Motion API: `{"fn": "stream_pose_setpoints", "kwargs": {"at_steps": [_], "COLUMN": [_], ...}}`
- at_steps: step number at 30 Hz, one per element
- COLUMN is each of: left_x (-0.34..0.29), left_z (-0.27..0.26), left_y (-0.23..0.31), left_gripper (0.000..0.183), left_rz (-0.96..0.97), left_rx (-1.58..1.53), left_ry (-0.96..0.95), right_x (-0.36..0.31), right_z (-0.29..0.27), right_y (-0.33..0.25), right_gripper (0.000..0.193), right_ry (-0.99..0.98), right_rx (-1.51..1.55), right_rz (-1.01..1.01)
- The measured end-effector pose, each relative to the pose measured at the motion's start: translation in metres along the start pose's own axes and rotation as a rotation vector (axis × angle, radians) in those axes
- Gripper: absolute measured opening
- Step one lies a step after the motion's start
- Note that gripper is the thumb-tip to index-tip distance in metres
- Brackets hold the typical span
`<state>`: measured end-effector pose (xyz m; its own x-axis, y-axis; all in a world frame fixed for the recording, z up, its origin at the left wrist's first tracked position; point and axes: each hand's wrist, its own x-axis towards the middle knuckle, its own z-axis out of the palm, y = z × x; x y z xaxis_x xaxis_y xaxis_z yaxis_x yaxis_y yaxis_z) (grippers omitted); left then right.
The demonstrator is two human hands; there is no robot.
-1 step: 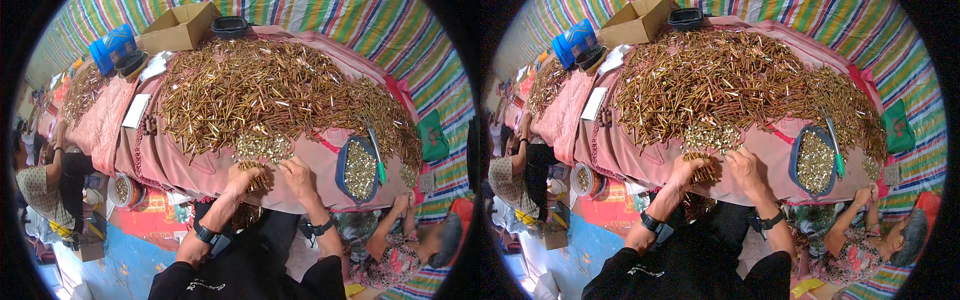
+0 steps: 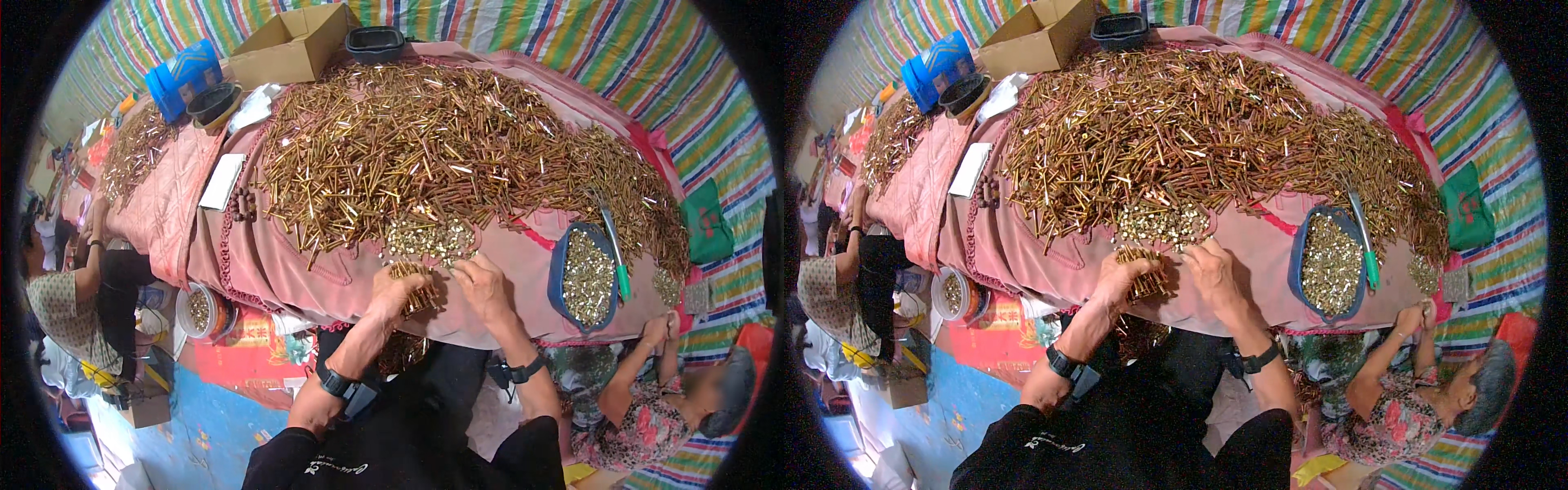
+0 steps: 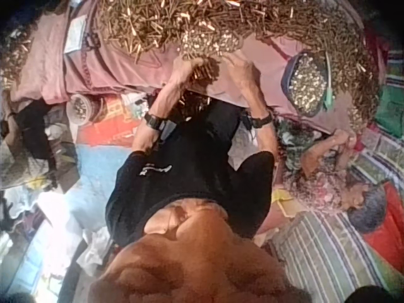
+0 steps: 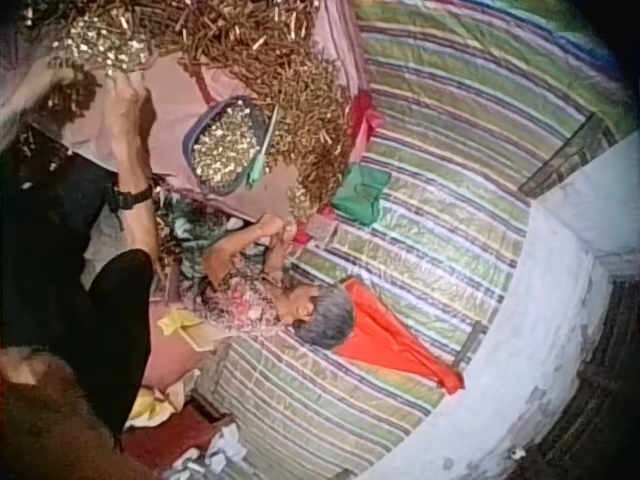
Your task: Sorting and inspecting small metal components on a table.
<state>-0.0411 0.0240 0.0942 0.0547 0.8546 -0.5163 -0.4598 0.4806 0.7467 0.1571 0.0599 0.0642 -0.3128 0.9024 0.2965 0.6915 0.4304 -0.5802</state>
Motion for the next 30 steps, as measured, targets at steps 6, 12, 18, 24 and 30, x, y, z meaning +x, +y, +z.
{"fn": "stream_pose_setpoints", "kwargs": {"at_steps": [6,12,18,24,30], "left_x": [0.009,0.009,0.007,0.008,0.000], "left_z": [-0.006,-0.003,-0.002,-0.002,0.004], "left_y": [-0.011,-0.011,-0.008,-0.008,0.004], "left_gripper": [0.021,0.023,0.025,0.027,0.029], "left_rz": [0.047,0.050,-0.007,0.050,-0.035], "left_rx": [-0.021,-0.062,-0.069,-0.058,-0.071], "left_ry": [0.019,0.049,0.023,0.020,0.028], "right_x": [0.011,0.014,0.010,0.009,0.013], "right_z": [0.007,0.006,0.003,0.003,0.010], "right_y": [-0.005,-0.004,-0.008,-0.011,-0.016], "right_gripper": [0.013,0.015,0.035,0.031,0.021], "right_ry": [-0.129,-0.115,-0.212,-0.306,-0.225], "right_rx": [-0.196,0.011,0.940,1.040,0.808], "right_rz": [-0.133,-0.013,0.345,0.389,0.265]}}
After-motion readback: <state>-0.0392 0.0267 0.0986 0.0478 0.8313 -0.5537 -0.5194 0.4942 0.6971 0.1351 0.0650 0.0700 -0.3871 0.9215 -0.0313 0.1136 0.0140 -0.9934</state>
